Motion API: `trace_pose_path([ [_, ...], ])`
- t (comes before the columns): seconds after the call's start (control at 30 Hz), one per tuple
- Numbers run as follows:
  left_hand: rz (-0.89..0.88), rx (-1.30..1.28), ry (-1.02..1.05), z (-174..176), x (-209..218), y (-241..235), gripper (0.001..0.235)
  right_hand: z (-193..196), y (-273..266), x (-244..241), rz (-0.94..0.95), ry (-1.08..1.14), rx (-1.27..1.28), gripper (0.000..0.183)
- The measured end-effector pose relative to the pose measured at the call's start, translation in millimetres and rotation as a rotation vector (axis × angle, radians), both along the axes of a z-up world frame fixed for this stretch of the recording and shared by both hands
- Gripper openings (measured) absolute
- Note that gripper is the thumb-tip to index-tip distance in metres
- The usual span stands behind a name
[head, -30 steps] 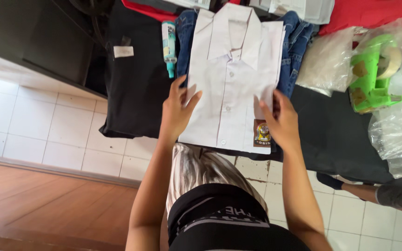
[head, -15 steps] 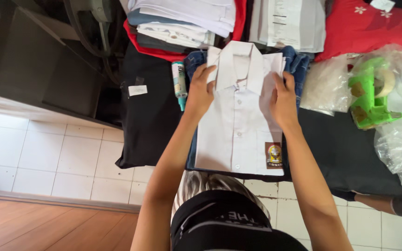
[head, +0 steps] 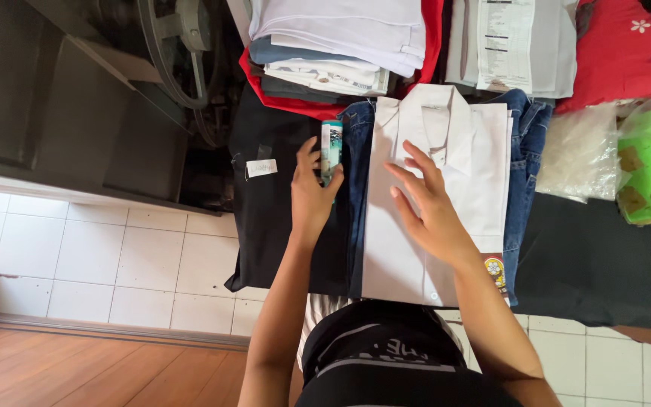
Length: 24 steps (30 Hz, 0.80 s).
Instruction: The person folds various clothing items, including jeans, shirts, and pants, on a table. They use a spray bottle to mist each item before folding it and placing it into a neat stack.
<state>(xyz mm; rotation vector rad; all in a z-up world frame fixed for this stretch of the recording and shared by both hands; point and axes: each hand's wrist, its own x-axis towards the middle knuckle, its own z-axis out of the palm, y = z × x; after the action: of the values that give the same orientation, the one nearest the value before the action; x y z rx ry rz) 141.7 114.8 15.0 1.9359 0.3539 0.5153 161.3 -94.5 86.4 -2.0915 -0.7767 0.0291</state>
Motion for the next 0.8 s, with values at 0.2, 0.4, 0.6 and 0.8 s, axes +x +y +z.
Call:
trace_pose_path([
  [0.2, -0.138, 0.056, -0.117, 57.1, -22.5, 5.0, 0.061, 23.3, 9.3, -10.0, -0.082, -0.378, -0.124, 0.055],
  [0.4, -0.549, -0.099, 0.016, 102.8, -24.3, -16.3, 0.079, 16.9, -2.5, -12.1, -0.173, -0.572, -0.508, 0.055],
  [0.6, -0.856, -0.58, -0.166, 90.3, -8.5, -22.2, 0.077, 18.6, -36.1, -19.2, -0.347, -0.017, -0.271, 0.051],
  [0.8, -0.614, -0.292, -0.099, 78.4, -5.7, -67.1, 0.058, 20.5, -37.8, -39.6, -0.409, 0.794, -0.028, 0.081],
])
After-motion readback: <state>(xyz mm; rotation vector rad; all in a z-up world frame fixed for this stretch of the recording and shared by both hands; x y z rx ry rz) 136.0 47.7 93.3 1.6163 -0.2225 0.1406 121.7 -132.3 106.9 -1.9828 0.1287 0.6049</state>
